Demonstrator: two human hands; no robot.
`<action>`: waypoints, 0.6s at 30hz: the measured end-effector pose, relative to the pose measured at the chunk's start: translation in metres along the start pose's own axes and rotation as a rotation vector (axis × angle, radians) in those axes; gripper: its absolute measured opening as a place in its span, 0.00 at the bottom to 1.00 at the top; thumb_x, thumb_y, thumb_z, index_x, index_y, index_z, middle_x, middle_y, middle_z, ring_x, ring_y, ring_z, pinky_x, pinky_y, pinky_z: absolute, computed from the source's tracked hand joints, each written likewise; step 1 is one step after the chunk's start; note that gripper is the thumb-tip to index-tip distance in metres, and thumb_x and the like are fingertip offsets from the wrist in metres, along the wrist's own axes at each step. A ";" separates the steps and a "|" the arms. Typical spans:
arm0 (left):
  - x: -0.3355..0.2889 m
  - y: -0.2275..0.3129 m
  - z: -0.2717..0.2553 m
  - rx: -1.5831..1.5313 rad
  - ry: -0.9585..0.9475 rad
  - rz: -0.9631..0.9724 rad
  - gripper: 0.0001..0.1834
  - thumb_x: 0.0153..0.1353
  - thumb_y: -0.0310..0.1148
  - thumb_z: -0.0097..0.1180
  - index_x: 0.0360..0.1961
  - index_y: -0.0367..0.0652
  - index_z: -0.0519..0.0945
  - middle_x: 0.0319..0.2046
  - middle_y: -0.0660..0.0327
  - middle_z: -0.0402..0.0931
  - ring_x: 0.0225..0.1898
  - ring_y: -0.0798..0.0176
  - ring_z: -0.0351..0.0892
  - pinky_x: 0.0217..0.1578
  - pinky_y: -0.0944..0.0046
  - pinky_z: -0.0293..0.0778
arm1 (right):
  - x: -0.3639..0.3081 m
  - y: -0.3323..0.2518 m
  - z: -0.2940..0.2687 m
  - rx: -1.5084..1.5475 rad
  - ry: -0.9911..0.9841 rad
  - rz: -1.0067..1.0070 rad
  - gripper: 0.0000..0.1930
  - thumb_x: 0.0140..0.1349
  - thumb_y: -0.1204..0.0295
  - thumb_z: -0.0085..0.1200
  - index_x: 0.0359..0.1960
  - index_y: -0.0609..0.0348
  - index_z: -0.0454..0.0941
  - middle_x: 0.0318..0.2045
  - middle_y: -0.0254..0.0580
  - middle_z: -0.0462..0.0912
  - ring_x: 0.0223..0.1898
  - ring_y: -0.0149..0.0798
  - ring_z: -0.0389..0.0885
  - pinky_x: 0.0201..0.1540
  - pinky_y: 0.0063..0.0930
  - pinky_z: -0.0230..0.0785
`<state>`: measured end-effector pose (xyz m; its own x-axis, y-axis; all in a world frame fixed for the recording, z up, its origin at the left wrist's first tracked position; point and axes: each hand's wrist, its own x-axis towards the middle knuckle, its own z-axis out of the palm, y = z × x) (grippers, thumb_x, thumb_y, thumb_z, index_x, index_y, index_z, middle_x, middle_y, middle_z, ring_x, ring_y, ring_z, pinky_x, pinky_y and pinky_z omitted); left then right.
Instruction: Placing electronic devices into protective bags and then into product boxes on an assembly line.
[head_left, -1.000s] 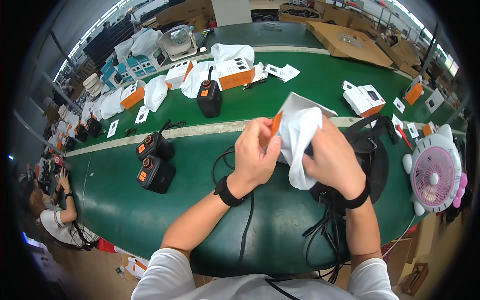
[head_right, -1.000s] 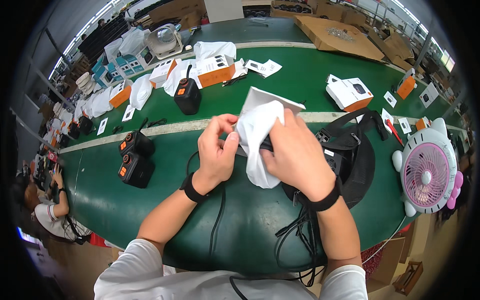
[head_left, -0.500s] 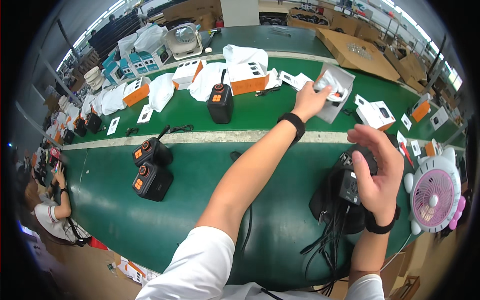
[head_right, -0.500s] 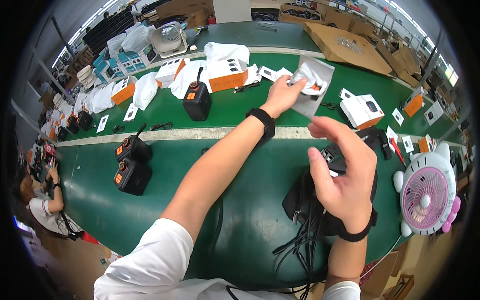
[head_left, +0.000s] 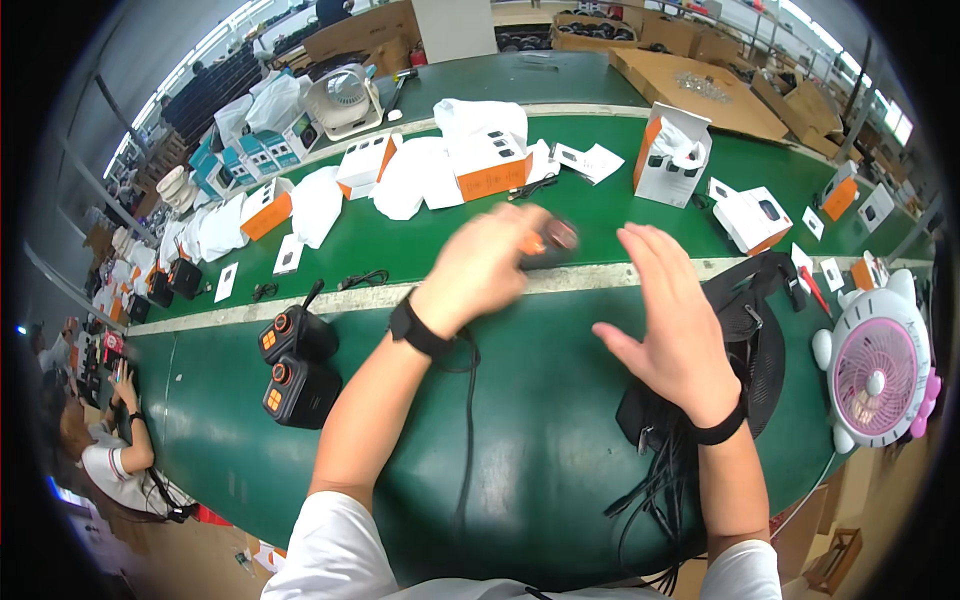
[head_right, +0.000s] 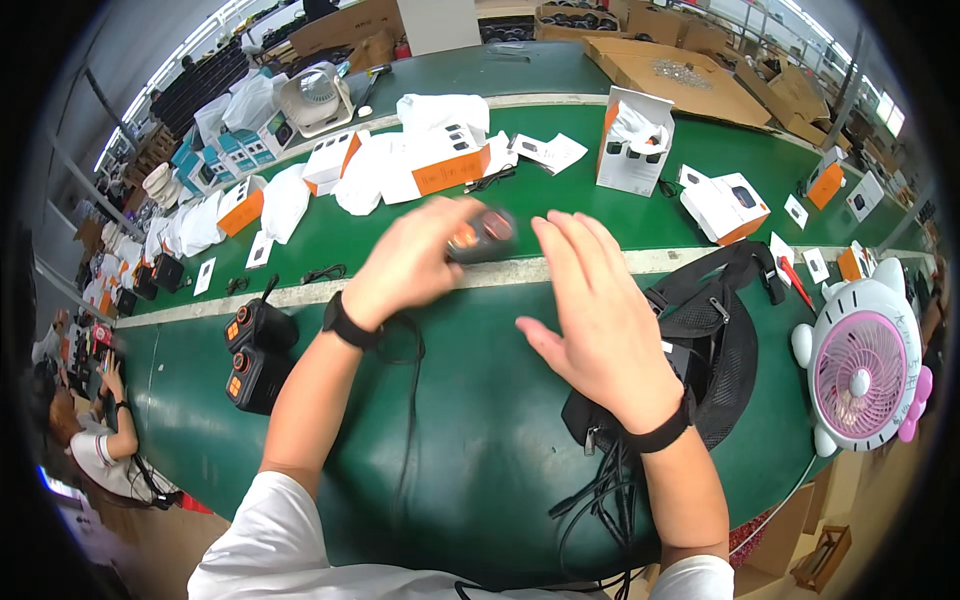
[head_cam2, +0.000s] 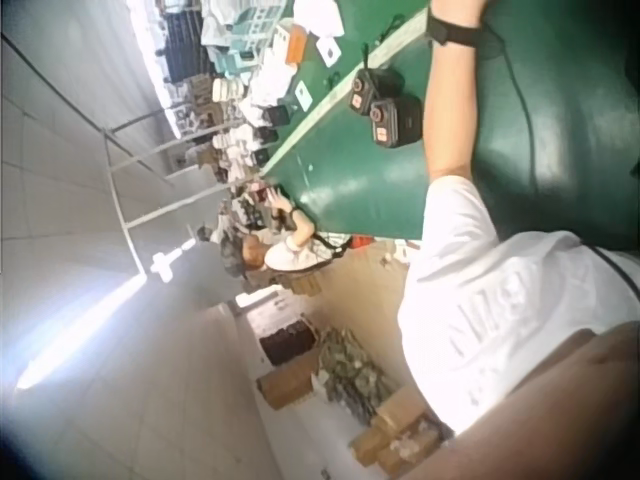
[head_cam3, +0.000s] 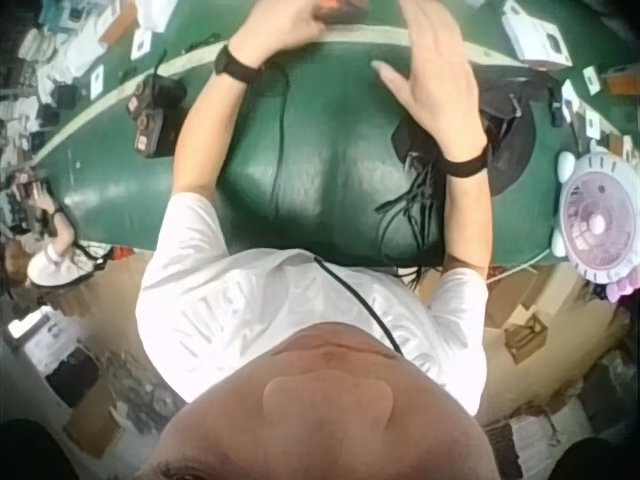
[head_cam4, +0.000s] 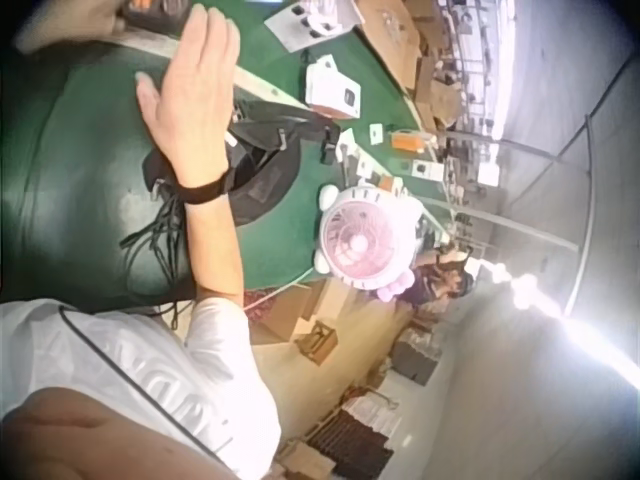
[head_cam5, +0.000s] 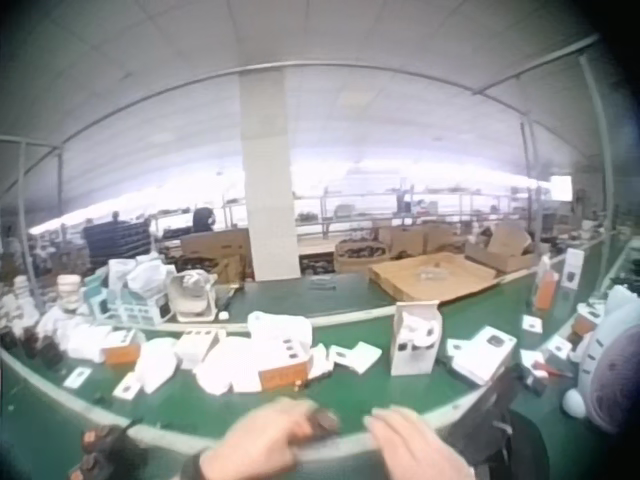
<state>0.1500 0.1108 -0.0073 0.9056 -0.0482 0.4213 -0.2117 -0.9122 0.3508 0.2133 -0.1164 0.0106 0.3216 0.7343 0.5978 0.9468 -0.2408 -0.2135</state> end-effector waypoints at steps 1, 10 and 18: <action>0.006 0.023 0.000 -0.003 -0.125 -0.005 0.33 0.36 0.19 0.59 0.52 0.38 0.71 0.45 0.48 0.75 0.48 0.44 0.74 0.48 0.53 0.72 | -0.001 0.003 0.003 -0.005 0.004 0.005 0.41 0.39 0.76 0.68 0.59 0.65 0.62 0.54 0.54 0.70 0.57 0.54 0.69 0.57 0.39 0.65; 0.134 -0.117 -0.030 -0.229 0.302 -0.650 0.25 0.52 0.41 0.64 0.38 0.24 0.77 0.28 0.50 0.81 0.24 0.62 0.82 0.20 0.64 0.76 | 0.001 0.038 -0.032 0.688 0.194 0.547 0.27 0.43 0.75 0.69 0.47 0.68 0.74 0.36 0.38 0.81 0.36 0.29 0.79 0.43 0.23 0.72; 0.160 -0.233 0.000 -0.092 0.269 -0.715 0.08 0.57 0.28 0.54 0.31 0.32 0.80 0.21 0.51 0.78 0.19 0.57 0.78 0.21 0.59 0.74 | -0.008 0.049 -0.047 1.127 0.449 0.570 0.23 0.49 0.70 0.66 0.46 0.68 0.75 0.39 0.40 0.81 0.39 0.30 0.79 0.48 0.25 0.70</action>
<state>0.3438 0.3161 -0.0215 0.7157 0.6520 0.2504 0.3515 -0.6460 0.6776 0.2578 -0.1641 0.0315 0.8474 0.3844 0.3664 0.2229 0.3687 -0.9024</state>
